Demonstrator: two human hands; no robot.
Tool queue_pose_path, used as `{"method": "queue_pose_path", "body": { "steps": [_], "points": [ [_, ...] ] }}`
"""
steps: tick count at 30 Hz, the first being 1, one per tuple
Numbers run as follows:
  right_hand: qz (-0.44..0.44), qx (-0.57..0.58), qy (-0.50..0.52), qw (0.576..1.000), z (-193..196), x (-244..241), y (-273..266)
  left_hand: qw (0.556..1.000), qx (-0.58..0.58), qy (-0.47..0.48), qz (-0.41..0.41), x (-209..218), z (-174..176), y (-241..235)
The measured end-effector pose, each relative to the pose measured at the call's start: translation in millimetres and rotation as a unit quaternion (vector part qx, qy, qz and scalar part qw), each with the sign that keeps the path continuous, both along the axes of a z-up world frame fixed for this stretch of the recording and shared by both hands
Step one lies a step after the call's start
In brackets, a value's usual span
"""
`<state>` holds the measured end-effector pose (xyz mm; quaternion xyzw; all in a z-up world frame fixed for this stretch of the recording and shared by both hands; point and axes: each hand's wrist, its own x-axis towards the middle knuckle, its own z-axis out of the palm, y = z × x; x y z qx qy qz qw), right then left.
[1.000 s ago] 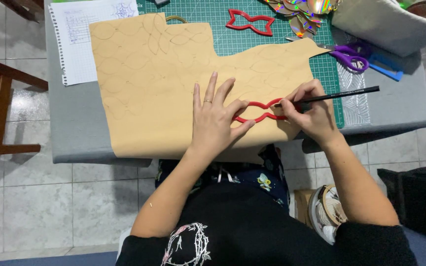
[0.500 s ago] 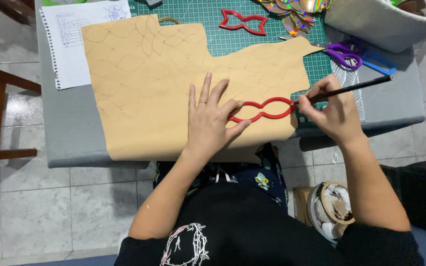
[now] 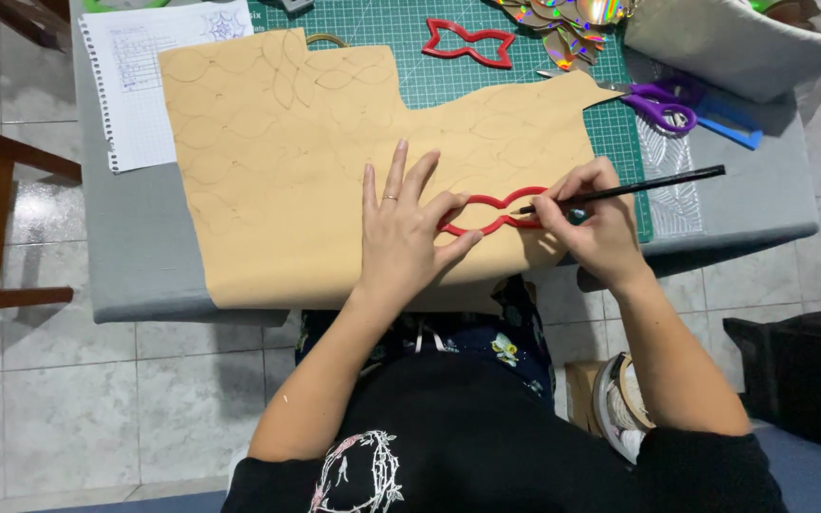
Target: Tracing a bow-shaped stencil onto a piece of leather using a pen on a cutting mat
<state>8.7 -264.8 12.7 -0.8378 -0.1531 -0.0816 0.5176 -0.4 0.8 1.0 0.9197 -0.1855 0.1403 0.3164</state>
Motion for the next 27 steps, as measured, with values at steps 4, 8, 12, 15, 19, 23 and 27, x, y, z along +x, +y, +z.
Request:
{"method": "queue_pose_path", "body": {
  "steps": [4, 8, 12, 15, 19, 23, 27],
  "points": [
    [0.014, 0.019, 0.017, 1.0, -6.0, 4.6, 4.8, 1.0, -0.001, 0.003, 0.001, 1.3, -2.3, 0.3],
    [0.025, 0.021, 0.033, 0.999, -8.5, 5.3, 1.2, 1.0, -0.009, 0.012, -0.006, 2.2, -6.1, 0.1],
    [0.029, 0.012, 0.037, 0.999, 3.6, 9.1, -5.4, 1.0, -0.014, 0.014, -0.009, 1.8, -3.0, 0.0],
    [0.031, -0.056, 0.054, 0.996, 3.1, 16.4, -25.3, 1.0, -0.013, 0.02, -0.011, 2.9, -6.1, 0.4],
    [0.047, -0.083, 0.073, 0.993, 7.1, 23.4, -42.6, 0.999, -0.04, 0.031, -0.019, 4.9, -16.5, -1.1],
    [0.049, -0.112, 0.065, 0.99, 8.1, 34.0, -58.1, 0.998, -0.053, 0.033, -0.017, 4.8, -16.1, -1.3],
    [0.054, -0.13, 0.058, 0.988, 15.1, 35.8, -55.9, 0.998, -0.049, 0.024, -0.021, 5.7, -17.7, -1.9]
  ]
}}
